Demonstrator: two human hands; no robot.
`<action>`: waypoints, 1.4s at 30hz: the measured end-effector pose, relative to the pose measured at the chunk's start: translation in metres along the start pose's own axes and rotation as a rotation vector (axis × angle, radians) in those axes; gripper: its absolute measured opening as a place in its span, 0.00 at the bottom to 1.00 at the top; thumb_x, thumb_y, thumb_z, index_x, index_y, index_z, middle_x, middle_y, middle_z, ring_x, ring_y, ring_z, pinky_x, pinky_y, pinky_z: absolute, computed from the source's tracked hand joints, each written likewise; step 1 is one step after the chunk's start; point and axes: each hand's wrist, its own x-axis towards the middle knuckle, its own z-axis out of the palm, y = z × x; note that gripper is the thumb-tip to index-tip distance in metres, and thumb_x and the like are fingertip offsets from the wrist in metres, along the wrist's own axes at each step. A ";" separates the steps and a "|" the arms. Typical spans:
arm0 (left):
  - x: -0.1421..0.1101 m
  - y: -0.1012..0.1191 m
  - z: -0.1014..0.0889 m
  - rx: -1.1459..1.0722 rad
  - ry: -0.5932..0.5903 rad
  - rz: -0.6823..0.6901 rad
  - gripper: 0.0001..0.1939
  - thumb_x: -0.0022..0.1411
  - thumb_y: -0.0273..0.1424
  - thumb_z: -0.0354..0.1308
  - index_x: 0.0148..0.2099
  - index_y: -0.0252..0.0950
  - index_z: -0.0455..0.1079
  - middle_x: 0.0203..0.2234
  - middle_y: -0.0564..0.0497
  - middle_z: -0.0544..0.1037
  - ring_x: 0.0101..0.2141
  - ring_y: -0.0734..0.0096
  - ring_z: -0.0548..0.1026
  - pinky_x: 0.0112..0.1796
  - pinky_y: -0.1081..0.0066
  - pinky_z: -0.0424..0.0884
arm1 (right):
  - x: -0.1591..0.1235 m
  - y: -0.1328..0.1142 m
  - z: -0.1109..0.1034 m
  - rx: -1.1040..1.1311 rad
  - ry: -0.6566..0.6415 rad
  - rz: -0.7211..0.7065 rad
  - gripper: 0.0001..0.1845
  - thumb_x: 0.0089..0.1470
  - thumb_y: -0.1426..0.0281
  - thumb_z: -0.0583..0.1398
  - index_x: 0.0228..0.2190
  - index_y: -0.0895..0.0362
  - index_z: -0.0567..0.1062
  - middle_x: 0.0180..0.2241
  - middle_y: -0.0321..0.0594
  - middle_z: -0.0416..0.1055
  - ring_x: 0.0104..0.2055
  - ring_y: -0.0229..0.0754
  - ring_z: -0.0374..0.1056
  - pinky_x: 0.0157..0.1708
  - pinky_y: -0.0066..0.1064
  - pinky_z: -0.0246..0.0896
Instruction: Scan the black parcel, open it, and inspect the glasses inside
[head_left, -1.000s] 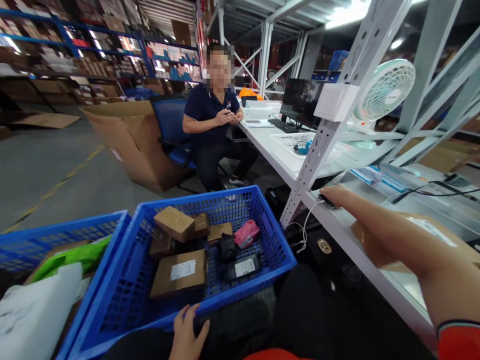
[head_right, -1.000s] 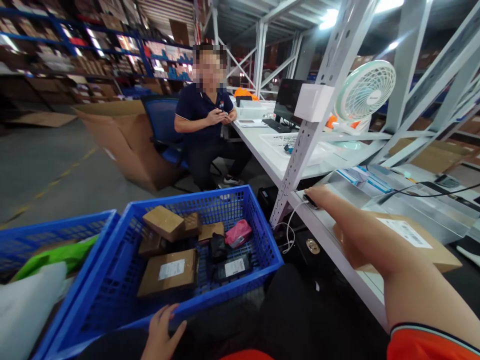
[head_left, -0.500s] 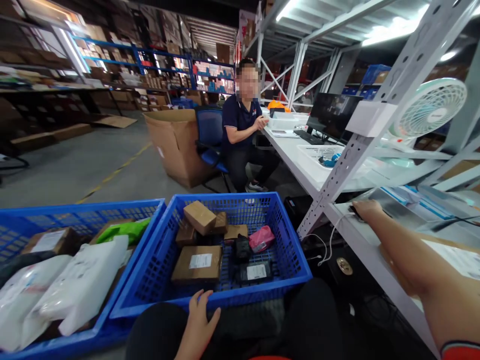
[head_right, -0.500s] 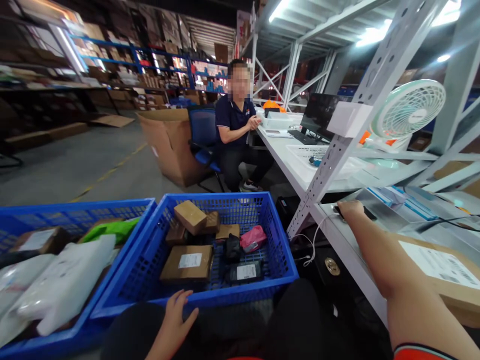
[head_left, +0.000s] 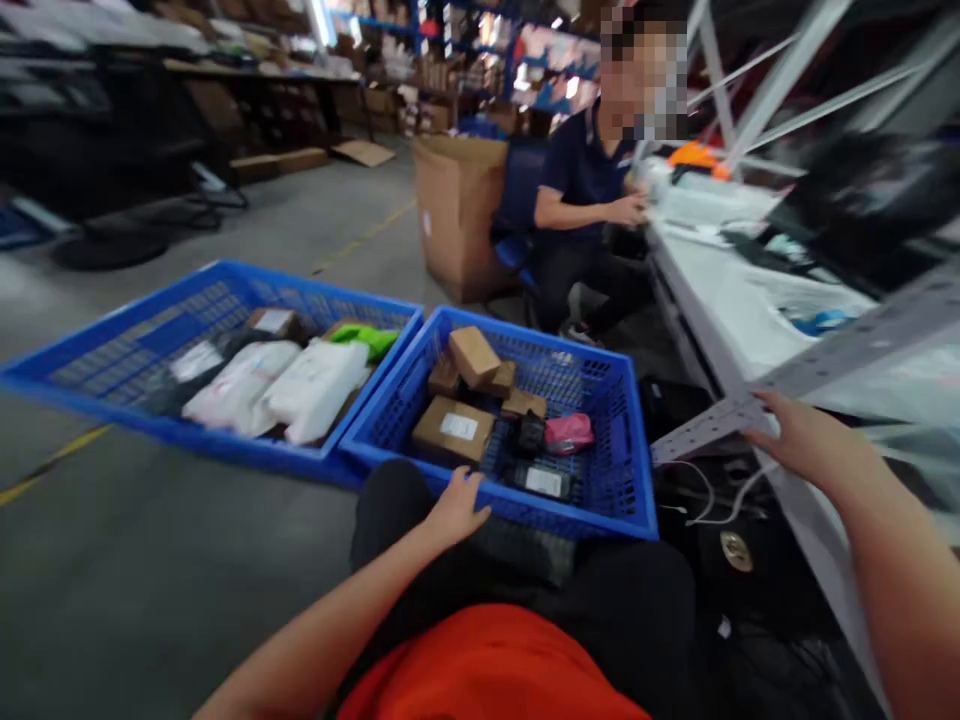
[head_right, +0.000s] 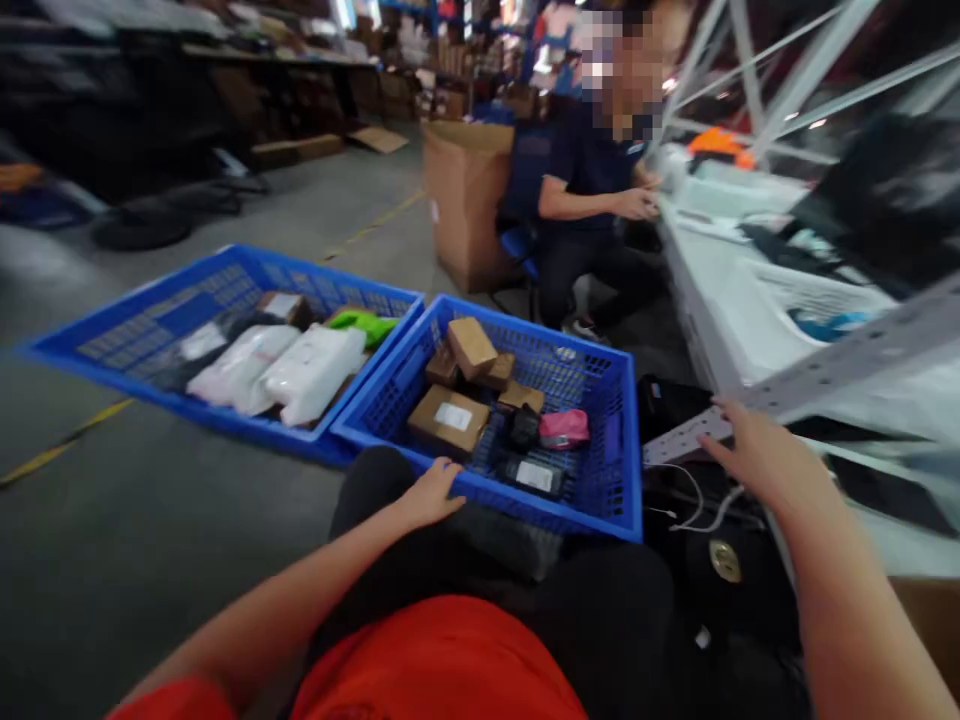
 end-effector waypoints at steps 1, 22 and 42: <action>0.005 -0.002 -0.003 0.002 -0.051 -0.011 0.25 0.62 0.34 0.61 0.60 0.33 0.67 0.58 0.35 0.67 0.59 0.50 0.70 0.61 0.55 0.66 | 0.001 -0.017 0.017 0.071 -0.020 -0.062 0.35 0.60 0.63 0.66 0.64 0.60 0.66 0.53 0.59 0.73 0.52 0.59 0.72 0.53 0.47 0.64; 0.134 -0.050 0.024 -0.104 -0.292 -0.136 0.20 0.66 0.38 0.58 0.56 0.32 0.70 0.51 0.37 0.77 0.52 0.52 0.76 0.53 0.59 0.72 | 0.132 -0.398 0.315 0.558 -0.481 -0.203 0.33 0.64 0.56 0.63 0.63 0.57 0.65 0.63 0.53 0.61 0.61 0.55 0.63 0.59 0.53 0.63; 0.216 -0.097 -0.029 -1.002 0.285 -0.499 0.32 0.64 0.37 0.62 0.66 0.33 0.56 0.62 0.33 0.64 0.52 0.57 0.73 0.60 0.57 0.68 | 0.257 -0.492 0.326 0.501 -0.156 -0.155 0.67 0.41 0.59 0.72 0.72 0.56 0.44 0.63 0.60 0.51 0.65 0.67 0.49 0.58 0.54 0.62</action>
